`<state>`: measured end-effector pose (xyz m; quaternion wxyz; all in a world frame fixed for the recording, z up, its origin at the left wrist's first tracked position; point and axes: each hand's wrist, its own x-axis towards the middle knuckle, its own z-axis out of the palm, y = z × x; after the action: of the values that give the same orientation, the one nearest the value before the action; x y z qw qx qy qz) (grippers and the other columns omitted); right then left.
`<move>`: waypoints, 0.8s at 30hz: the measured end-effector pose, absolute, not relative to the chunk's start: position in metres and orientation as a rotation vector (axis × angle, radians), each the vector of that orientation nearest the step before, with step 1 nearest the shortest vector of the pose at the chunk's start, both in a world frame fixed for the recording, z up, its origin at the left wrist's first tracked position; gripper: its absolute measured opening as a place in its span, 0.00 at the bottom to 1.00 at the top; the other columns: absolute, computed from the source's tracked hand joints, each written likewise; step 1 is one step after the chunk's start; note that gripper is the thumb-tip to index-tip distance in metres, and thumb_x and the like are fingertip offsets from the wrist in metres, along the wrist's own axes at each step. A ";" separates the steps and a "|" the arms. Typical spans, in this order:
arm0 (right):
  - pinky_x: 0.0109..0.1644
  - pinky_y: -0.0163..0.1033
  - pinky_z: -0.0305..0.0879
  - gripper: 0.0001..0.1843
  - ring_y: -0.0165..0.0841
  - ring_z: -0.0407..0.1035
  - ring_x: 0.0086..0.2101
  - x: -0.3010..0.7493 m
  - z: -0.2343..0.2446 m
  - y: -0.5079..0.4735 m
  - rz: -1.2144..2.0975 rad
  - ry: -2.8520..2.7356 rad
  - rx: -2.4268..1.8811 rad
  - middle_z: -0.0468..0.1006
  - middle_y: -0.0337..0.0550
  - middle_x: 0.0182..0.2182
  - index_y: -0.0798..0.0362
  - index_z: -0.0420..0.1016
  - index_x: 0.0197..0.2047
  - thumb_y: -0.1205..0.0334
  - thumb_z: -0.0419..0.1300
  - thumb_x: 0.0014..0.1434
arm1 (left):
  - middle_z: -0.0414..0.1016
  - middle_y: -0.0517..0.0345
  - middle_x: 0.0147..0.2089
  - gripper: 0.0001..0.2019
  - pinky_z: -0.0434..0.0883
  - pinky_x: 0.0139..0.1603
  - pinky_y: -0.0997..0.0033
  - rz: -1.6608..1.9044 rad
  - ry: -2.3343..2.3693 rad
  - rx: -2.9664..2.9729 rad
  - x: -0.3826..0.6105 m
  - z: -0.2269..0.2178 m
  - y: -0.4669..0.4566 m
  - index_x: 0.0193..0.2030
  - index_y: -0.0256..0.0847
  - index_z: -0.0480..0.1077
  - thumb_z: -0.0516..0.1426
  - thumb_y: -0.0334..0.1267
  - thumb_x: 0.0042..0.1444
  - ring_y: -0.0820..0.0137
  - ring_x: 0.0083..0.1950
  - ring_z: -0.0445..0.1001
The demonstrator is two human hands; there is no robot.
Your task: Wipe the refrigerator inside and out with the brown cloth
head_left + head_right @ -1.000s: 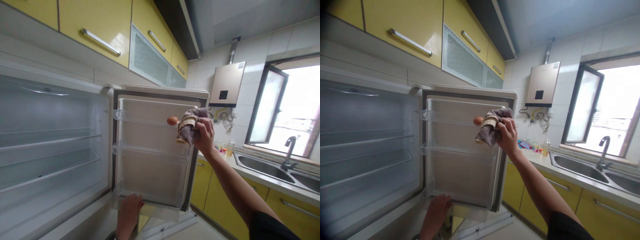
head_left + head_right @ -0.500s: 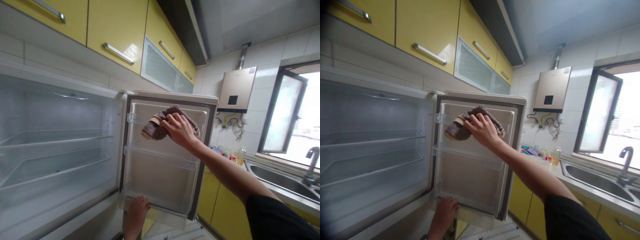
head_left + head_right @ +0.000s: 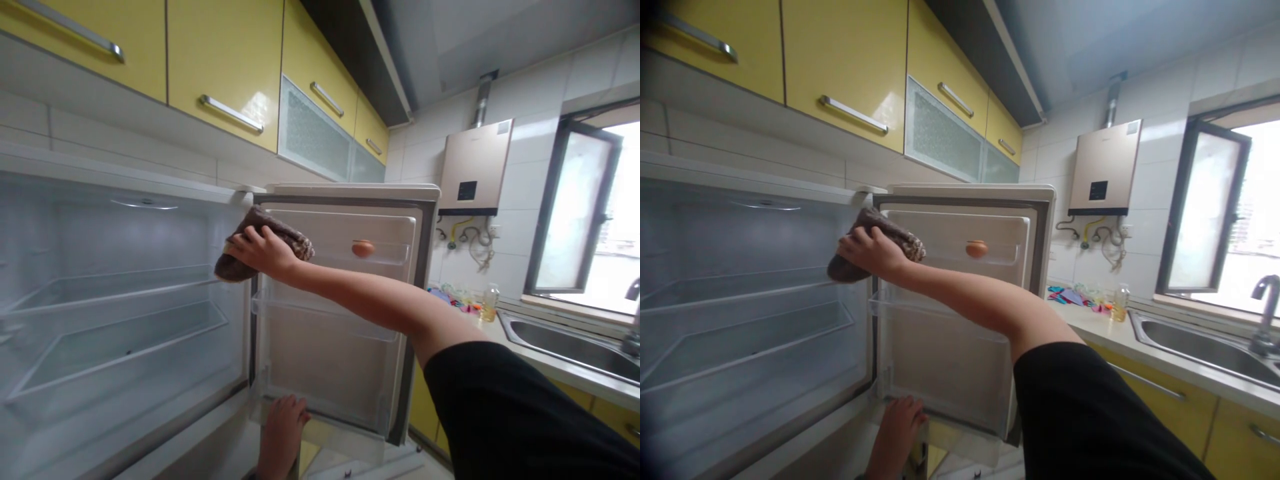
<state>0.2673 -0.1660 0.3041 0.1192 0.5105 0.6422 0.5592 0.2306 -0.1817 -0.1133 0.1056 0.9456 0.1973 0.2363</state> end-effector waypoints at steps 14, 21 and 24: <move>0.57 0.47 0.69 0.20 0.37 0.65 0.63 0.324 0.287 -0.236 1.539 1.918 1.315 0.72 0.41 0.67 0.42 0.71 0.60 0.72 0.50 0.73 | 0.79 0.53 0.50 0.13 0.61 0.66 0.53 0.741 0.545 2.780 0.234 -0.126 -0.179 0.51 0.43 0.79 0.54 0.30 0.70 0.59 0.57 0.75; 0.48 0.46 0.61 0.12 0.38 0.68 0.54 0.355 0.282 -0.343 2.055 1.726 1.139 0.81 0.39 0.55 0.46 0.75 0.52 0.69 0.55 0.73 | 0.79 0.53 0.48 0.10 0.62 0.64 0.55 0.739 0.544 2.775 0.234 -0.116 -0.186 0.47 0.43 0.78 0.54 0.32 0.69 0.58 0.55 0.75; 0.46 0.46 0.57 0.10 0.39 0.68 0.51 0.354 0.283 -0.383 2.055 1.658 1.216 0.82 0.41 0.52 0.47 0.76 0.51 0.68 0.58 0.71 | 0.78 0.53 0.48 0.09 0.62 0.66 0.54 0.774 0.539 2.777 0.234 -0.114 -0.187 0.47 0.42 0.78 0.55 0.33 0.69 0.58 0.56 0.75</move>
<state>0.3539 -0.3826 0.2831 0.1170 0.4155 0.5664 0.7020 0.2343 -0.1865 -0.1140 0.1041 0.9417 0.1828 0.2626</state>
